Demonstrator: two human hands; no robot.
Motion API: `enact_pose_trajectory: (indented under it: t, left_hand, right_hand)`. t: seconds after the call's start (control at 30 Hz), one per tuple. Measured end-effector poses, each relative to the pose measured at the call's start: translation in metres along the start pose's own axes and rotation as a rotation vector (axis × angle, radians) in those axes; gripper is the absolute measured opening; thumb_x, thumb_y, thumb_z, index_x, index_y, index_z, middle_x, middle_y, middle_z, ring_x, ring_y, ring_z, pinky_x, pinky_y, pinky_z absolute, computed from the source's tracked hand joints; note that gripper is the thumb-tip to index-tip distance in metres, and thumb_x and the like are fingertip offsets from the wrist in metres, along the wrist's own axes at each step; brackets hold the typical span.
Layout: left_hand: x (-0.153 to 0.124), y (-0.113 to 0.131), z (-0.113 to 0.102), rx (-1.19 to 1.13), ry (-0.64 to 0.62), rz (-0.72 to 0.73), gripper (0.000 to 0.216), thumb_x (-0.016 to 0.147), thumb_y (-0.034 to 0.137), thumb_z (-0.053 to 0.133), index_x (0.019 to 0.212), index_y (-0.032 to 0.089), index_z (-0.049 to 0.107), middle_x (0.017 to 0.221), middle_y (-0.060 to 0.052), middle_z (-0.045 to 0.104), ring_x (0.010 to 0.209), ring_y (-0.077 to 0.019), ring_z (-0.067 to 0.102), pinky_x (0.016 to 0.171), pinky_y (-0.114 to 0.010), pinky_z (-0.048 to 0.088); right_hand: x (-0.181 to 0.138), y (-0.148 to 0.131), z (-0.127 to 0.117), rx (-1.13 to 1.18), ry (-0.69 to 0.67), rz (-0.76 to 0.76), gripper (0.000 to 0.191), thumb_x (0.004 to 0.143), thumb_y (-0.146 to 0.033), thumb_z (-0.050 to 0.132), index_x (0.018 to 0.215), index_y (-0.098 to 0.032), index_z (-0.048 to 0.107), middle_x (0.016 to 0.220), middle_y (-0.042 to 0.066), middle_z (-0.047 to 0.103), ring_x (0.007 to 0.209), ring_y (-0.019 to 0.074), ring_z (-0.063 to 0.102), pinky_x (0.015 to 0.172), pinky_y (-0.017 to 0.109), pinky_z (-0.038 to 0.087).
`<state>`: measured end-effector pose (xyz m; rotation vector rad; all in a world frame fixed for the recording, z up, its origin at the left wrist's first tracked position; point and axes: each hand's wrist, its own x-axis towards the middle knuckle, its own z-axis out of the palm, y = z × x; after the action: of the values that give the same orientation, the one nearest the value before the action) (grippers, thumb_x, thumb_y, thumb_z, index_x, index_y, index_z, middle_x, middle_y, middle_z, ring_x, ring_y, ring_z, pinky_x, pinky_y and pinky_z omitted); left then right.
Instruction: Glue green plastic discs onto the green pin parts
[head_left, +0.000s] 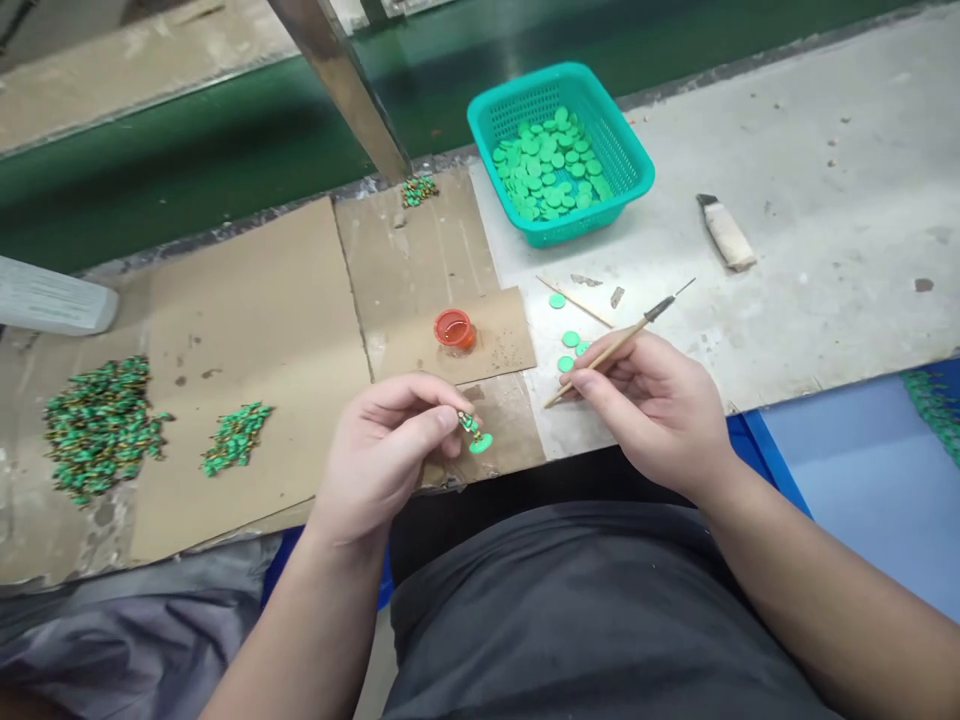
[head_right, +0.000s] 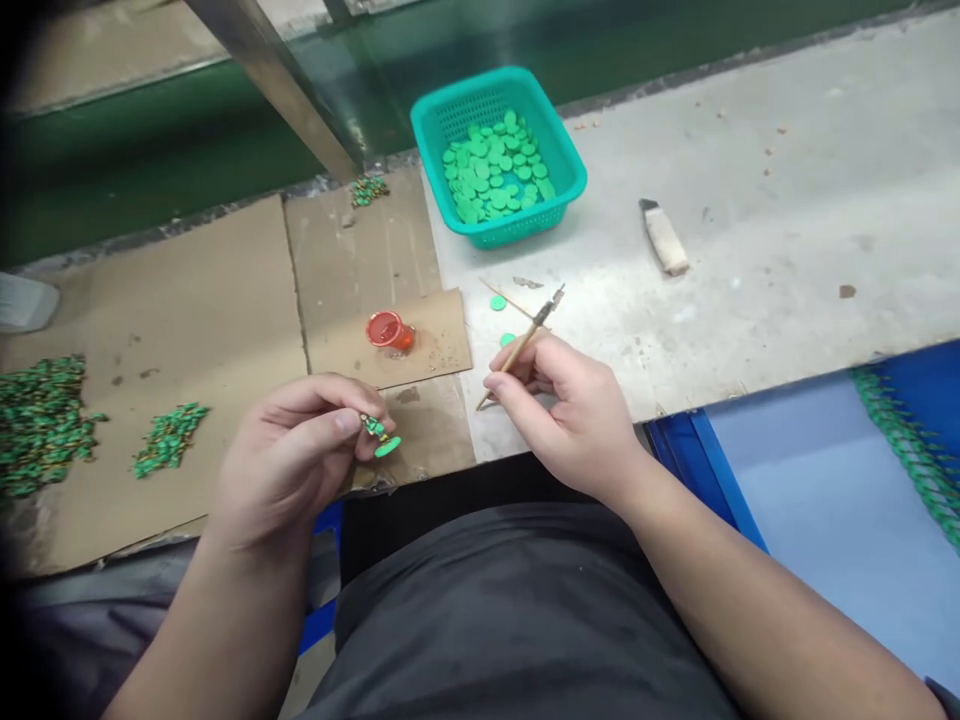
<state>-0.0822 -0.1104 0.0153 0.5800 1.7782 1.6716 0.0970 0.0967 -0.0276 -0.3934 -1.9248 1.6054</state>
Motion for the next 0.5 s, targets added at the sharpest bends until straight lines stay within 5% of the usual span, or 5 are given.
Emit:
enact_pose_trajectory:
  t: [0.33,0.5]
  left_hand:
    - [0.004,0.0,-0.003,0.067,0.056,-0.091,0.044,0.069,0.058,0.101,0.076,0.019,0.081,0.062,-0.006,0.062,0.049,-0.0156,0.054,0.055,-0.026,0.059]
    - [0.001,-0.003,-0.003,0.216,0.088,-0.054,0.055,0.074,0.065,0.111,0.083,0.018,0.084,0.06,-0.005,0.06,0.05,-0.016,0.055,0.045,-0.017,0.04]
  right_hand:
    - [0.001,0.003,0.003,0.027,0.0,0.042,0.007,0.111,-0.027,0.083,0.106,-0.025,0.079,0.093,0.001,0.086,0.084,0.0188,0.087,0.079,0.03,0.071]
    - [0.013,-0.001,0.002,0.114,-0.078,0.134,0.016,0.11,-0.04,0.08,0.108,-0.025,0.076,0.088,-0.001,0.081,0.073,0.0156,0.076,0.071,0.028,0.062]
